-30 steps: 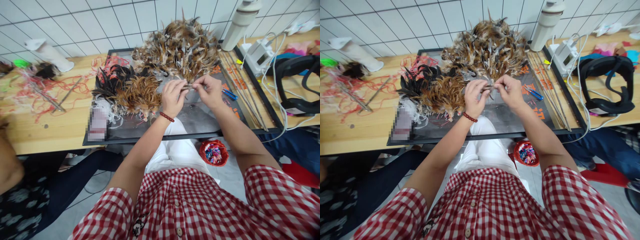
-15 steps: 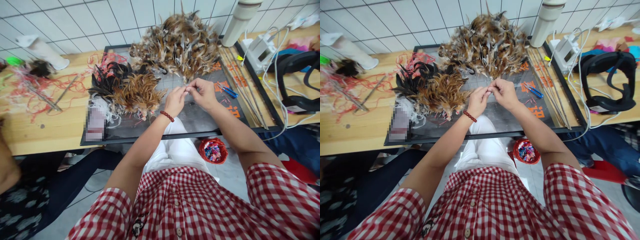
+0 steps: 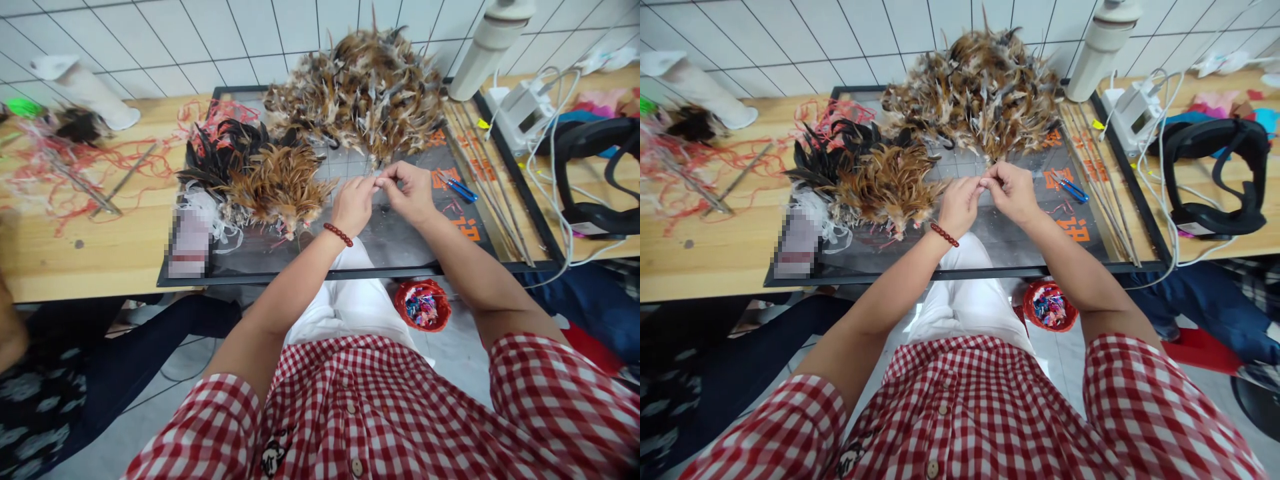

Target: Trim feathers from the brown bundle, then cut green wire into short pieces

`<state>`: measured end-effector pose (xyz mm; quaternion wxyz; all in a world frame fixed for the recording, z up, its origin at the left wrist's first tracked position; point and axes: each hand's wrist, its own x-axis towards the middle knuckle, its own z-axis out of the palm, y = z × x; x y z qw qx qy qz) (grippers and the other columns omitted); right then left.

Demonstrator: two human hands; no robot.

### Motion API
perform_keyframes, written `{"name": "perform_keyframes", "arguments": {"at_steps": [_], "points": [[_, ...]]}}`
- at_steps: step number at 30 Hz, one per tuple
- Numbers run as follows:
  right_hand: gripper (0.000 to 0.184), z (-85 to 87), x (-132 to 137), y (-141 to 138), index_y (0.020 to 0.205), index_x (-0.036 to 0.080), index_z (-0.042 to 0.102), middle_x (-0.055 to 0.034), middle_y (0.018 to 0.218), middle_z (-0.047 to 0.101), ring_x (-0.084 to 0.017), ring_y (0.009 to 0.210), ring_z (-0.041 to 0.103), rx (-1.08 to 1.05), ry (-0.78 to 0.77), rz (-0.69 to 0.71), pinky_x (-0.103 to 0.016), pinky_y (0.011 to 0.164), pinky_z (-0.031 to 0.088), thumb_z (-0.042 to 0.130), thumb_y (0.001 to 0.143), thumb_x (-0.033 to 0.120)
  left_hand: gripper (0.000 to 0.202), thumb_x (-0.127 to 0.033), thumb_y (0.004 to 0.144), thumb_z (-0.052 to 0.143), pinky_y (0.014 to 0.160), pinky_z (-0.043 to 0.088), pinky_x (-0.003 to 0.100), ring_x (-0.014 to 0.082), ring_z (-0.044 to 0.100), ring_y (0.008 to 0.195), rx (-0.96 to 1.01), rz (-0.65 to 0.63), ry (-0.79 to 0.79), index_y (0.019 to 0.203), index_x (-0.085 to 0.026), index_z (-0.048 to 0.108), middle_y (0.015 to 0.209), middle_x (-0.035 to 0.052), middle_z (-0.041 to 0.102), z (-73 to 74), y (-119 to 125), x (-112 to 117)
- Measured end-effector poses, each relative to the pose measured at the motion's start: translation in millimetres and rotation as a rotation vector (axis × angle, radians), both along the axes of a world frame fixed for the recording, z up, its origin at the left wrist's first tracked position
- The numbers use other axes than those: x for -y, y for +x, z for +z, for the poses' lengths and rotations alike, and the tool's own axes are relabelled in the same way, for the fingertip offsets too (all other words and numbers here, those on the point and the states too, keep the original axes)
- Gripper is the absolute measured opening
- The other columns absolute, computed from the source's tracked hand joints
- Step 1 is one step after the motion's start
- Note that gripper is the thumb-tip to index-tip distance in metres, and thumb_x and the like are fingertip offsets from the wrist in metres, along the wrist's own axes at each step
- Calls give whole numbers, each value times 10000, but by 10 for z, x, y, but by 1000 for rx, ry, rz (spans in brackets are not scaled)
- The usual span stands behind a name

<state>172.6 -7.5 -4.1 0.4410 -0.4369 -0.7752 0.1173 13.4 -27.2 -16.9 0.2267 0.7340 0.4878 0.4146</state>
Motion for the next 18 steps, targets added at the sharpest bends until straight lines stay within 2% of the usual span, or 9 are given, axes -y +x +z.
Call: {"name": "perform_keyframes", "arguments": {"at_steps": [4,7,8,9,10,12,14,16,18], "points": [[455,70,-81,203,792,239,705,-44,740,720,-188,679,615,120,-76,61,-338,660,473,588,939,653,237,-183,999,512,975,481,345,242,671,1016,-41,6,-14,945,-221,739,961,84,732,-5,-19,9],[320,114,-209,707,714,225,730,-35,643,694,-159,567,529,483,-268,123,-332,578,373,823,765,527,242,-203,1012,513,957,488,328,229,678,1003,-27,12,-22,977,-220,752,974,79,741,-16,-20,3],[309,121,-236,902,675,234,719,-35,609,681,-148,523,473,622,-325,65,-337,554,335,917,636,467,242,-209,1016,515,957,490,324,226,683,1006,-21,11,-18,983,-219,754,982,80,744,-22,-16,0],[364,127,-242,1083,658,241,708,-43,580,668,-138,489,418,721,-368,-53,-344,532,302,987,499,412,242,-213,1020,515,957,492,320,223,687,1009,-18,9,-12,989,-217,756,990,80,747,-31,-9,-5],[406,134,-223,1233,655,243,704,-71,589,675,-139,486,401,796,-396,-202,-355,525,291,1017,435,378,243,-213,1023,515,956,494,316,220,691,1012,-19,7,-4,998,-217,757,996,79,749,-42,-1,-11],[321,163,-119,1400,749,222,749,-168,744,742,-207,553,535,947,-443,-388,-376,548,342,975,556,344,245,-220,1031,510,947,502,311,213,699,1012,-28,2,21,1030,-213,755,1011,77,753,-69,16,-25],[165,213,29,1389,946,184,782,-225,951,778,-301,777,703,1062,-457,-361,-385,649,438,734,841,302,256,-243,1045,498,933,510,308,208,704,1016,-43,-5,61,1069,-207,751,1034,76,758,-99,26,-42],[302,273,143,1268,1066,140,764,-244,1080,776,-360,990,746,1172,-462,-328,-399,752,485,498,955,231,283,-270,1061,475,920,515,310,206,706,1024,-55,-12,103,1097,-198,747,1053,80,763,-126,26,-61],[368,327,171,1121,1089,113,756,-260,1143,766,-399,1076,740,1250,-496,-321,-419,787,503,419,978,212,307,-286,1071,457,913,518,312,203,706,1022,-53,-6,128,1103,-192,748,1052,82,768,-147,19,-84]]}}
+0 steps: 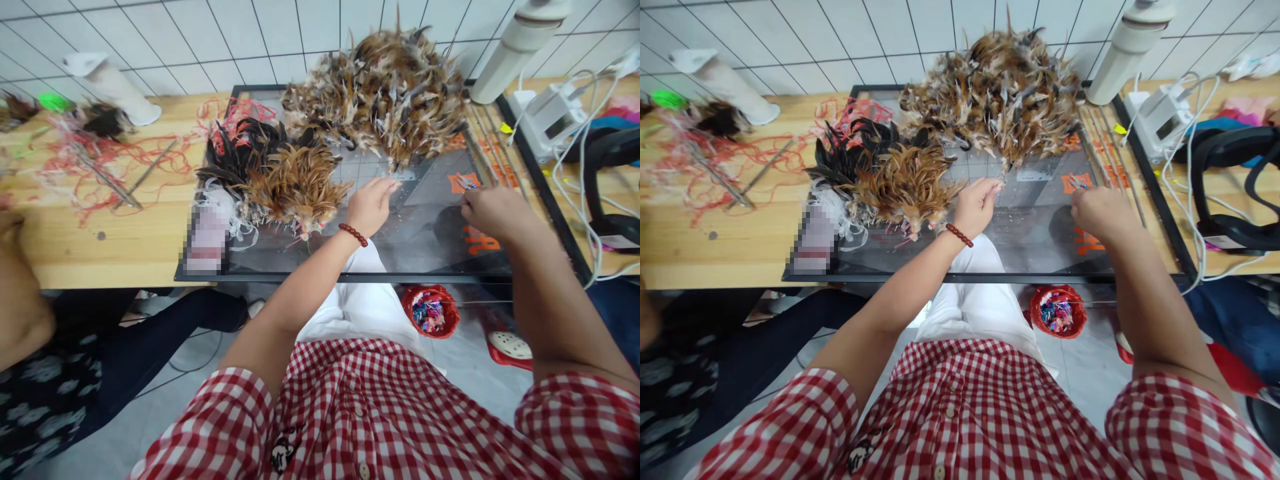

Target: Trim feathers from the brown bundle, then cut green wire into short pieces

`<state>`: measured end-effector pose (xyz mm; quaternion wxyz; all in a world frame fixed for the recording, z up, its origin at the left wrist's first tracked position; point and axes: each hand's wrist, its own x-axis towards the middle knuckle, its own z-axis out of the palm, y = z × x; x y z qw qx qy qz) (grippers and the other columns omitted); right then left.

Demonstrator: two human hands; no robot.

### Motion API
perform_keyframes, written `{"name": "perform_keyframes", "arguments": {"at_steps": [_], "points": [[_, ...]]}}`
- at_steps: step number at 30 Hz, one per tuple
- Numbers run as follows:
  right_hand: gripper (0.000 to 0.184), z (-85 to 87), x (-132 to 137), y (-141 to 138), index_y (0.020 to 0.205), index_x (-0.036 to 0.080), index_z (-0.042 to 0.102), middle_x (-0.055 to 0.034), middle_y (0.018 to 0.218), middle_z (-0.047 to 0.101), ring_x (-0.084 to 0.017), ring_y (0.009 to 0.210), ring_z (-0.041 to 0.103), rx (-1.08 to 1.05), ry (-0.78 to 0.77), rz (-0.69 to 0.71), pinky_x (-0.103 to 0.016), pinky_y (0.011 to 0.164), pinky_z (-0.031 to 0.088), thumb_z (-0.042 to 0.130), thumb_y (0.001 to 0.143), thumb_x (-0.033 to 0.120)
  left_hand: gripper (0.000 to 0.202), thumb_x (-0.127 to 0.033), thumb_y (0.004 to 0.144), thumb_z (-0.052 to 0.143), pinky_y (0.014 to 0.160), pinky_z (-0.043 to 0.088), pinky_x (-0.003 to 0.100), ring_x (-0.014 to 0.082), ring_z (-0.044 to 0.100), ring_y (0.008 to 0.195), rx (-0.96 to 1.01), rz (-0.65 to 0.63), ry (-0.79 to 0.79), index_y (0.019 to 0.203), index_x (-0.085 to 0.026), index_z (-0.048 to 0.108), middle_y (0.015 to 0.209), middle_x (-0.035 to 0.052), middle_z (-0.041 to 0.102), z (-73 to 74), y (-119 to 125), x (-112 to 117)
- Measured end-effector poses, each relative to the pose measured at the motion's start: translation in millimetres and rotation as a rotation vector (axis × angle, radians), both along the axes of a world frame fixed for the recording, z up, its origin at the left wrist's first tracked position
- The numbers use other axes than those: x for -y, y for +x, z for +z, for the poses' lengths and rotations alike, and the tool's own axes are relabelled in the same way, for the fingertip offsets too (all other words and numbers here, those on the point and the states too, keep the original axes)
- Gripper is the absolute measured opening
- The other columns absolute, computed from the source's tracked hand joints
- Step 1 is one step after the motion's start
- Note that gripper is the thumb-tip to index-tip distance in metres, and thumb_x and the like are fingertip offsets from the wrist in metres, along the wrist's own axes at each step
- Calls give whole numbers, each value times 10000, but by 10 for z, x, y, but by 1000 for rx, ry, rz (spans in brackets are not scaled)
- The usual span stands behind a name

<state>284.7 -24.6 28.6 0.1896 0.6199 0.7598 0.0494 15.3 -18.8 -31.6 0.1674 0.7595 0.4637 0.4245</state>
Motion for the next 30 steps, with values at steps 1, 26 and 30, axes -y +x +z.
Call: {"name": "perform_keyframes", "arguments": {"at_steps": [1,26,30], "points": [[365,23,-18,-66,1080,109,762,-263,1159,764,-406,1087,738,-2,-23,5,-423,794,510,426,979,213,311,-289,1072,455,915,519,313,202,706,1020,8,7,5,1099,-191,749,1048,81,770,-9,-5,-13],[239,13,-335,-1162,876,221,807,-60,919,803,-261,933,756,-1060,315,322,-422,897,590,613,840,87,329,-427,1032,563,737,568,260,95,651,712,389,-170,-291,846,-170,650,1063,78,723,28,31,-106],[163,-156,-387,-1055,927,225,794,-73,960,796,-249,915,745,-1177,370,259,-400,844,585,632,905,228,279,-304,1048,529,778,530,273,135,645,746,297,-127,-303,820,-190,643,782,12,689,29,37,-92]]}}
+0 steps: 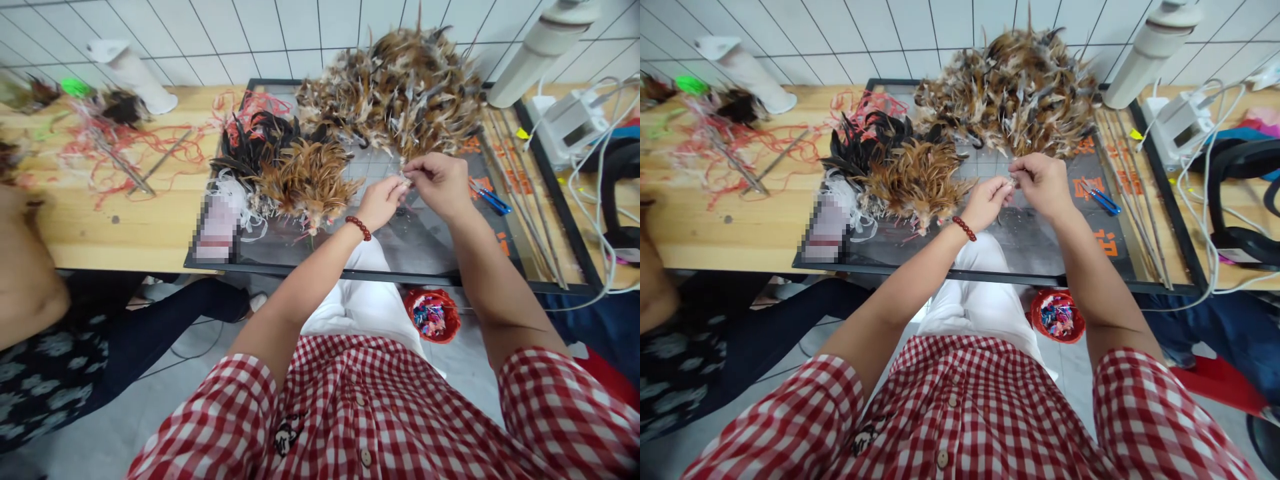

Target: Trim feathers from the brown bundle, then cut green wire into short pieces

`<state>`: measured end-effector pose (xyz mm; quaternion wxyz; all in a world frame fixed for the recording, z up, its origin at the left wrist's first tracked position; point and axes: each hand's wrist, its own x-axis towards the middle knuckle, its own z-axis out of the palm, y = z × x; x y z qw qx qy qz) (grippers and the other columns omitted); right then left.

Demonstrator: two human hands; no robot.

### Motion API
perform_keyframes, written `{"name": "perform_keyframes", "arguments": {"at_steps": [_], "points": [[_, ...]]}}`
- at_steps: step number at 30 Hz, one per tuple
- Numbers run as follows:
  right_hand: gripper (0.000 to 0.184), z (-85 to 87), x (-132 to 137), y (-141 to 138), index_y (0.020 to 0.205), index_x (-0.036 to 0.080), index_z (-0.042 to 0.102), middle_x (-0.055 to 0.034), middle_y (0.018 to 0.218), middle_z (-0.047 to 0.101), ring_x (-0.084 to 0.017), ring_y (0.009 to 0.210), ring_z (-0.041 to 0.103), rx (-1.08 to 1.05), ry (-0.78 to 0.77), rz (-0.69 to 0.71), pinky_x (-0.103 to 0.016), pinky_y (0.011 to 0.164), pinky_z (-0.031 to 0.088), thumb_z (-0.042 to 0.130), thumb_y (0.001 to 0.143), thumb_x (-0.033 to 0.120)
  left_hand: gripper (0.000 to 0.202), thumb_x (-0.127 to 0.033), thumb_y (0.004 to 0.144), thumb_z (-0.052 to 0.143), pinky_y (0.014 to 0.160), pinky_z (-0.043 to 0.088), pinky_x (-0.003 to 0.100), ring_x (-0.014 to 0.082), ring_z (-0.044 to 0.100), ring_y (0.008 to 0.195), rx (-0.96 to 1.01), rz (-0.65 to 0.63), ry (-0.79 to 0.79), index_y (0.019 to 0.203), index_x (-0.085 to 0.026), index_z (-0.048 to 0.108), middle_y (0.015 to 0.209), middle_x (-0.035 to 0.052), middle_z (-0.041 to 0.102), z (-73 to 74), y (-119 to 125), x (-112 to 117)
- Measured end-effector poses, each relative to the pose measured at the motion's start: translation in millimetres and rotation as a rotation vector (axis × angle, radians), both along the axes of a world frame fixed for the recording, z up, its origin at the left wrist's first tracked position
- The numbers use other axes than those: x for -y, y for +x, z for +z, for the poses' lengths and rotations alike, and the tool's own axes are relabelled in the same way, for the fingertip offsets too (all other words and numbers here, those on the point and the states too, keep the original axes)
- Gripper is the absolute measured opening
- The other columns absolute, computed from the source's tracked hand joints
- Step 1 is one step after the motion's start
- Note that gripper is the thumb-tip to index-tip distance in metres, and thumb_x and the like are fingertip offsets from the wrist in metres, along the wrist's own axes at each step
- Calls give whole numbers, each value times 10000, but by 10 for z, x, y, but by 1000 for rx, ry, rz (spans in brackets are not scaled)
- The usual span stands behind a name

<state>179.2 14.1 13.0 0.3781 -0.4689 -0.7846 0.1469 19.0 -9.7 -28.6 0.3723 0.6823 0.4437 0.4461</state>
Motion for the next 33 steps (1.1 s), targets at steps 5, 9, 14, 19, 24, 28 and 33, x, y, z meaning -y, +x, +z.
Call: {"name": "perform_keyframes", "arguments": {"at_steps": [5,9,14,19,24,28,33], "points": [[379,-31,-5,179,939,237,778,-42,798,741,-168,660,626,-188,-250,81,-325,629,504,698,896,605,214,-257,1035,546,787,481,273,148,638,779,11,83,62,864,-194,658,788,2,690,19,-29,-11],[515,63,37,193,887,212,774,-19,696,678,-126,583,514,-233,-456,212,-302,581,434,789,758,711,252,-300,1040,548,749,469,266,140,600,732,62,85,57,824,-197,627,737,-9,648,15,-61,-43],[428,2,5,180,779,226,704,-7,683,641,-165,680,589,-179,-319,117,-312,646,481,769,805,649,251,-264,1015,591,726,463,253,125,565,671,138,10,-47,776,-195,629,688,-25,619,71,-61,-35],[379,-24,10,183,1022,276,707,-12,929,740,-167,748,659,-295,-329,119,-307,662,557,802,809,575,234,-239,1000,608,767,478,253,130,591,705,138,2,-95,776,-190,651,686,-19,641,127,-57,-7],[406,-24,93,38,950,239,757,-5,824,756,-155,667,666,-379,-530,287,-314,638,601,936,650,445,291,-269,997,609,766,470,257,124,567,697,132,34,-76,716,-195,595,669,-27,611,77,-76,-41],[285,-69,76,8,726,212,742,2,641,694,-158,618,658,-367,-527,211,-309,611,606,922,664,424,335,-230,986,614,743,441,249,115,528,672,135,26,-83,660,-189,549,634,-35,562,86,-93,-48],[249,-70,-25,117,744,202,727,2,645,687,-124,557,606,-383,-398,71,-270,551,537,874,740,403,285,-237,995,617,674,431,233,95,506,606,246,-79,-228,716,-176,606,630,-36,565,172,-82,4]]}}
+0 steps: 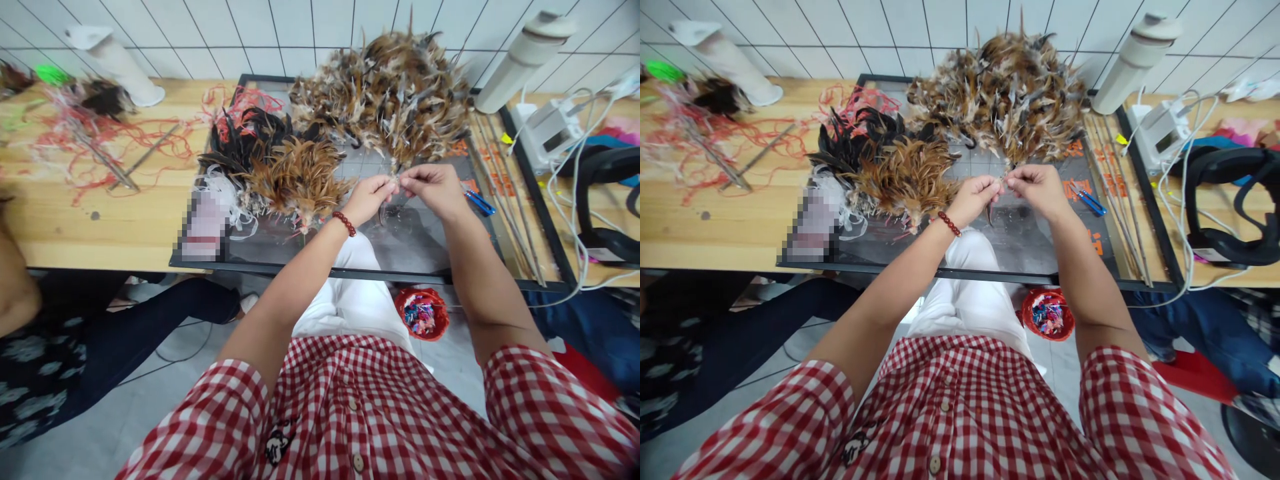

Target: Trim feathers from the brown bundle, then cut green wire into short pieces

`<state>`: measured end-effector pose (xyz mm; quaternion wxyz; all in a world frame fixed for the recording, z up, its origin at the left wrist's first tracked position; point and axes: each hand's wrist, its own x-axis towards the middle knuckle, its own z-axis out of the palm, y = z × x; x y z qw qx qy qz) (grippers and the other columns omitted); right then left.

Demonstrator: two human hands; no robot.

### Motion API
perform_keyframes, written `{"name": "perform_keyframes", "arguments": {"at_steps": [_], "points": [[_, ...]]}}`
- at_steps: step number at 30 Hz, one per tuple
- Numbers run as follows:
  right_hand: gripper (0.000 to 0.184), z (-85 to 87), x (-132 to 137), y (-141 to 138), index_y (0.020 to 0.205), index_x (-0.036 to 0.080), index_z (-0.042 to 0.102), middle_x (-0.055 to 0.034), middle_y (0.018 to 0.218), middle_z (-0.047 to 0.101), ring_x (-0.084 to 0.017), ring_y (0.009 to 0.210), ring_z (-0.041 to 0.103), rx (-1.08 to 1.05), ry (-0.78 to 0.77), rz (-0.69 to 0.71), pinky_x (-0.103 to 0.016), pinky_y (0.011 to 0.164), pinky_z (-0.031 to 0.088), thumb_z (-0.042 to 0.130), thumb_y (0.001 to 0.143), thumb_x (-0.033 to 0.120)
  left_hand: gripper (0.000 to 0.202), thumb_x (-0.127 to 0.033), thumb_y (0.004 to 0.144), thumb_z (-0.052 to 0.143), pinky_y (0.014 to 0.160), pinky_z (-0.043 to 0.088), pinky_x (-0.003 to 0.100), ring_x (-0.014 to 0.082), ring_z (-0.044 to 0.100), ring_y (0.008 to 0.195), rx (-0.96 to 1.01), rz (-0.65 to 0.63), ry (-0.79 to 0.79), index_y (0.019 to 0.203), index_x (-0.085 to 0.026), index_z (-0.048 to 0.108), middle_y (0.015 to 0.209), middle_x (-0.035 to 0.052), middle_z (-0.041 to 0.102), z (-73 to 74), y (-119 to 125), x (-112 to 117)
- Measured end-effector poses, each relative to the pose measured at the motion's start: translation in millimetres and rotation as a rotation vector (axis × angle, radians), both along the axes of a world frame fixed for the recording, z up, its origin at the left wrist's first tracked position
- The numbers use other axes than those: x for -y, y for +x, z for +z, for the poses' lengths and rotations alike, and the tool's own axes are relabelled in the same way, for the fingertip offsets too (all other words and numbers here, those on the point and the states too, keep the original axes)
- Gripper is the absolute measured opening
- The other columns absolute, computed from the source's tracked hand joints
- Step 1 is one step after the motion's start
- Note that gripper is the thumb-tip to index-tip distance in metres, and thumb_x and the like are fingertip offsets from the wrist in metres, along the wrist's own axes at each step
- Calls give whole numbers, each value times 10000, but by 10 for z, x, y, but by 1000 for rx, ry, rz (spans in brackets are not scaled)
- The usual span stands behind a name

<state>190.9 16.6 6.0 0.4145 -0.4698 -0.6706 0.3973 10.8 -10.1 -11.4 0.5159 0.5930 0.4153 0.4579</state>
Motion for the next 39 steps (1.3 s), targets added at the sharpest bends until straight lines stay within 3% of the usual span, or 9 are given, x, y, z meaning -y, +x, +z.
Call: {"name": "perform_keyframes", "arguments": {"at_steps": [7,12,15,18,22,27,31,34,39], "points": [[434,23,-22,-21,823,245,602,-4,724,707,-117,545,594,-170,-55,-21,-256,511,493,778,799,641,324,-361,982,680,632,473,207,64,558,570,212,-104,-272,742,-161,595,639,-31,599,129,-29,70],[469,7,-22,-23,909,285,628,11,715,657,-137,585,596,-107,67,-69,-275,536,476,659,861,752,373,-425,974,686,564,495,206,75,599,557,261,-124,-384,730,-168,568,622,-32,561,136,-35,88],[463,52,28,-21,903,287,660,-6,757,647,-166,698,629,-24,131,-59,-308,629,511,663,857,747,384,-422,969,692,430,331,175,39,461,438,209,-107,-407,705,-168,575,584,-42,509,114,-33,78],[439,132,112,-45,831,278,700,-35,841,680,-202,850,663,46,192,13,-355,759,552,722,828,716,379,-342,973,692,392,176,175,12,335,391,141,-122,-469,663,-154,583,562,-43,470,118,-26,81],[399,194,165,-79,739,292,734,-49,871,717,-232,916,673,111,218,177,-418,870,562,788,792,683,378,-356,911,770,390,138,176,14,312,392,38,-295,-525,638,-139,624,544,-29,462,181,-21,154],[349,78,82,-80,717,275,745,-32,813,729,-210,846,668,155,178,207,-390,839,551,814,787,610,365,-389,848,836,387,154,162,8,286,394,13,-451,-496,664,-134,652,526,-42,445,275,-34,247],[193,-42,13,-46,704,247,731,-24,762,723,-197,775,660,244,211,168,-353,763,526,752,820,400,334,-324,875,812,407,168,163,7,306,407,34,-378,-460,667,-129,638,546,-43,457,278,-23,218],[131,-68,9,-16,705,238,736,-37,763,729,-203,773,664,396,289,118,-342,739,506,655,808,243,292,-281,926,748,429,192,165,13,329,425,95,-220,-405,699,-141,631,573,-42,477,236,-11,156],[194,-33,58,4,769,229,776,-48,783,736,-206,775,675,524,416,185,-331,728,485,587,812,213,300,-331,988,647,474,282,196,52,375,465,57,67,-231,732,-174,630,587,-37,517,65,-16,16]]}}
